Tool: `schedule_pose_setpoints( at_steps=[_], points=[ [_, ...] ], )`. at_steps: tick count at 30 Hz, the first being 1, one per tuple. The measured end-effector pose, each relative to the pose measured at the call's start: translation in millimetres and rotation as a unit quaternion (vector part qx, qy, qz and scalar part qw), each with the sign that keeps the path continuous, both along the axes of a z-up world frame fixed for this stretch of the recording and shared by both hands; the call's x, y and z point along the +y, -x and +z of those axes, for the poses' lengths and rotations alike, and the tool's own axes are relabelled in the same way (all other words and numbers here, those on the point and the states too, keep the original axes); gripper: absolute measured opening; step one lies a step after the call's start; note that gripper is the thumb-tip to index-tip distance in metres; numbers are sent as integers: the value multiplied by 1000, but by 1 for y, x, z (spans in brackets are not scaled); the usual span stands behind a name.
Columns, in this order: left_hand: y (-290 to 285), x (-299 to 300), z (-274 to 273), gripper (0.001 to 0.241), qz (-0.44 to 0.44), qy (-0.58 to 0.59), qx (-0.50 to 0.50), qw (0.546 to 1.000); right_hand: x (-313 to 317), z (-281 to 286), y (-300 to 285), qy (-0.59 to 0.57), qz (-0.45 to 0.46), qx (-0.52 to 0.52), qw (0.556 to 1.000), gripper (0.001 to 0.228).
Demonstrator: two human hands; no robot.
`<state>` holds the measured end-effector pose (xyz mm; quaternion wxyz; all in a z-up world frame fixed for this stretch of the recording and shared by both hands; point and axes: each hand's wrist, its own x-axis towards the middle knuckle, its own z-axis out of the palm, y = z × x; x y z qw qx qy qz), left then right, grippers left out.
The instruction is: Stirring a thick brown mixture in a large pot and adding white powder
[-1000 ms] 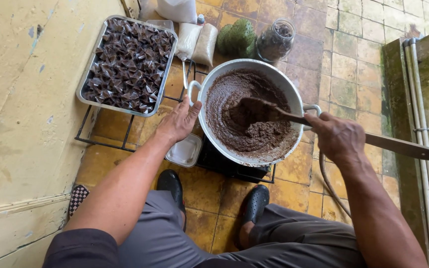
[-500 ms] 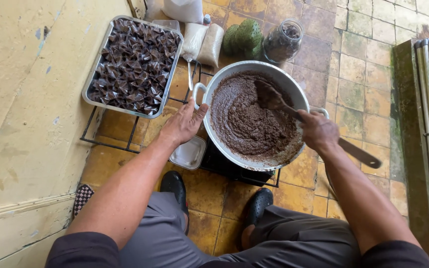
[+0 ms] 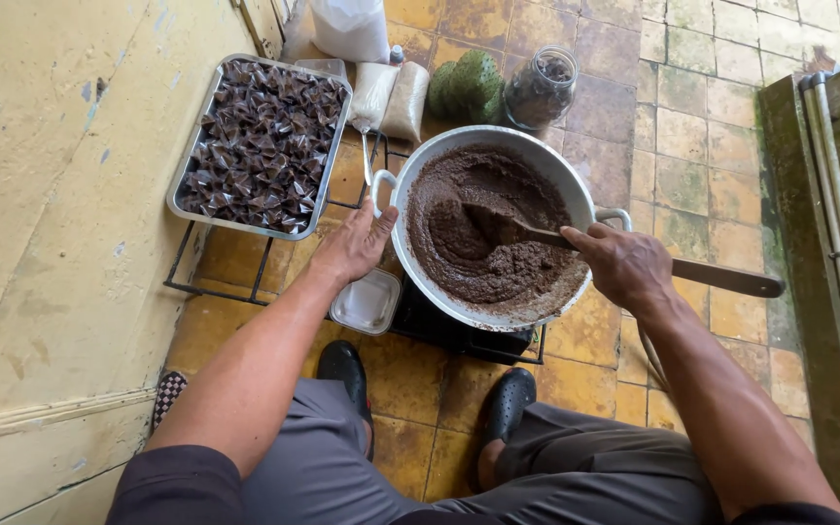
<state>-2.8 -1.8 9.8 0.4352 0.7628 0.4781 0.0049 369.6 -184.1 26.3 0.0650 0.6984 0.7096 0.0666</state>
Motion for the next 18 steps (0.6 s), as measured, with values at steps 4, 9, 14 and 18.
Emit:
schedule_pose_setpoints(
  at_steps=[4, 9, 14, 18],
  points=[
    [-1, 1, -3, 115, 9, -4, -10, 1000, -15, 14, 0, 6, 15, -13, 1000, 39],
    [0, 2, -4, 112, -2, -9, -8, 1000, -31, 63, 19, 16, -35, -11, 999, 35],
    [-10, 5, -7, 127, 6, 23, 40, 999, -36, 105, 31, 148, -154, -114, 970, 42],
    [-9, 7, -12, 129, 4, 22, 37, 999, -37, 119, 38, 271, -281, -151, 908, 32]
  ],
)
